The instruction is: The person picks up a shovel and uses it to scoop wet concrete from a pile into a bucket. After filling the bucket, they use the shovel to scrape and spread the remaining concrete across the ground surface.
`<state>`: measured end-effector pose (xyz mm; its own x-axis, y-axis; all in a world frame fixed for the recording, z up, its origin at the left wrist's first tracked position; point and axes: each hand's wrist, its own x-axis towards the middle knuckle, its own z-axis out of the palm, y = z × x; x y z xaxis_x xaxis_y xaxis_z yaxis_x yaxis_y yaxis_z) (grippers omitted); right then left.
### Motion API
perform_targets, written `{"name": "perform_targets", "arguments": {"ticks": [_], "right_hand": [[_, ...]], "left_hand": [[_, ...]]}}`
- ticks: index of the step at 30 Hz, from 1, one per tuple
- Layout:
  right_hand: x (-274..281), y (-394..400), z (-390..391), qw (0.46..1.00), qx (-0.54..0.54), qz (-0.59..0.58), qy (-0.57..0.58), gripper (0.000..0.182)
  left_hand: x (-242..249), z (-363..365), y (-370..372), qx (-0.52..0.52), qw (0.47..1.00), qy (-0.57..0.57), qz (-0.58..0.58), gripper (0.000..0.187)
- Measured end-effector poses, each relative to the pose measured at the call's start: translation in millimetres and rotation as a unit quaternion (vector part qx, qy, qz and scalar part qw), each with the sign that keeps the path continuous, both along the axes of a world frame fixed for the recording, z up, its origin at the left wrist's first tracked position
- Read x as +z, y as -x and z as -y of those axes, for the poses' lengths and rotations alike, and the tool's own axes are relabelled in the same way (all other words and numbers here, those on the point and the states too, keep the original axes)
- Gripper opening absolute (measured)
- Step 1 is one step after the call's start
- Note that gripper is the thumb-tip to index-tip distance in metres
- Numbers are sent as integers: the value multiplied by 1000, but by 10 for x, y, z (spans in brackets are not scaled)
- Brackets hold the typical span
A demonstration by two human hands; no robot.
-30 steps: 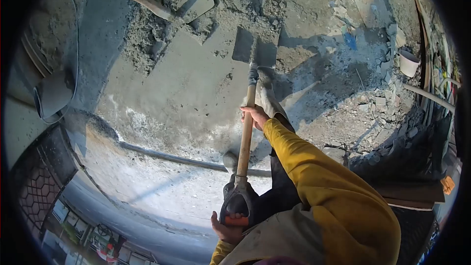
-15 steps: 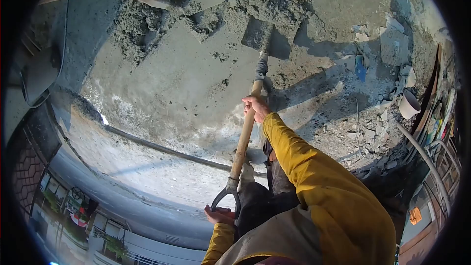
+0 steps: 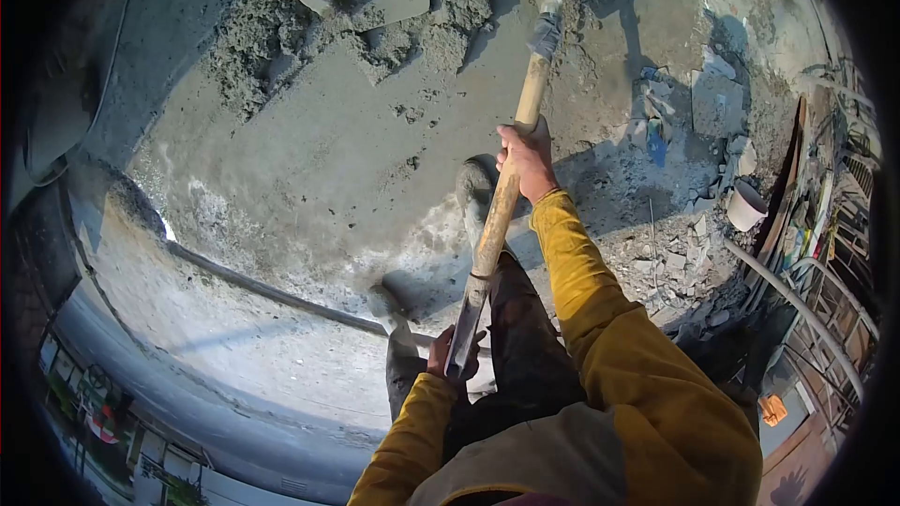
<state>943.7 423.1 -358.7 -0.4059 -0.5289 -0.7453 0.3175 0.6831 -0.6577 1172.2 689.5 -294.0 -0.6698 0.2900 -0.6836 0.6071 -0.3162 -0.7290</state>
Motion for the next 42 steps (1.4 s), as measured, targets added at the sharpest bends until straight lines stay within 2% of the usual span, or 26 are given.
{"name": "perform_targets", "arguments": {"ticks": [3, 4, 6, 8, 9, 10, 11, 12, 13, 16, 19, 22, 24, 25, 26, 27, 30, 33, 35, 37, 38, 41, 42], "right_hand": [[-344, -285, 183, 997, 15, -70, -12, 32], [-424, -339, 288, 990, 23, -137, -25, 30], [-311, -466, 280, 978, 12, -202, -42, 29], [34, -706, 12, 992, -19, -128, 0, 24], [192, -863, -70, 992, -20, -124, 8, 24], [361, -1025, -268, 997, -22, -71, 21, 23], [506, -1188, -484, 999, -21, -18, 29, 23], [616, -1345, -671, 999, -21, -14, 27, 23], [703, -1502, -854, 996, -27, 74, 49, 19], [529, -1838, -1079, 974, -89, 208, 11, 18], [-67, -2467, -1534, 958, -151, 232, -68, 18], [-425, -3271, -2351, 930, -145, 298, -160, 19], [-483, -3835, -3060, 899, -121, 349, -236, 20], [-443, -4084, -3330, 880, -105, 375, -270, 21], [-382, -4315, -3566, 861, -87, 399, -303, 21], [-288, -4514, -3764, 843, -70, 419, -330, 22], [-62, -4632, -3876, 806, -42, 451, -381, 21], [-147, -4367, -3630, 808, -42, 439, -390, 19], [-326, -3967, -3226, 828, -48, 413, -377, 19], [-523, -3471, -2720, 852, -58, 382, -354, 18], [-623, -3176, -2418, 866, -59, 370, -330, 18], [-964, -2137, -1361, 901, -79, 340, -258, 18], [-1076, -1815, -1060, 910, -79, 327, -242, 18]], "left_hand": [[-476, -207, -123, 155, 975, -81, -136, 57], [-598, -223, -142, 158, 967, -64, -189, 62], [-435, -185, -297, 161, 958, -42, -233, 61], [-195, -371, -677, 148, 970, 9, -193, 53], [-81, -423, -949, 125, 978, 52, -156, 49], [32, -501, -1268, 97, 985, 90, -109, 46], [149, -541, -1615, 57, 988, 133, -50, 43], [231, -588, -1953, 14, 984, 175, 34, 38], [315, -636, -2297, -29, 969, 214, 119, 34], [575, -786, -3138, -140, 891, 291, 320, 32], [1020, -860, -3356, -185, 846, 238, 440, 35], [1561, -1171, -3539, -209, 805, 143, 536, 41], [1993, -1652, -3679, -239, 769, 47, 591, 45], [2075, -2094, -3810, -254, 712, 22, 654, 45], [2251, -2429, -3904, -275, 684, -9, 676, 45], [2466, -2376, -3749, -287, 660, -80, 690, 45], [2765, -2711, -3648, -310, 621, -114, 711, 44], [2637, -2274, -3174, -335, 586, -109, 730, 44], [2395, -1956, -2871, -340, 583, -77, 734, 45], [2172, -1549, -2517, -307, 625, -29, 717, 46], [2038, -1304, -2341, -270, 668, -11, 693, 46], [1451, -389, -1418, -224, 689, 68, 686, 45], [1277, -353, -1206, -213, 700, 72, 678, 45]]}}
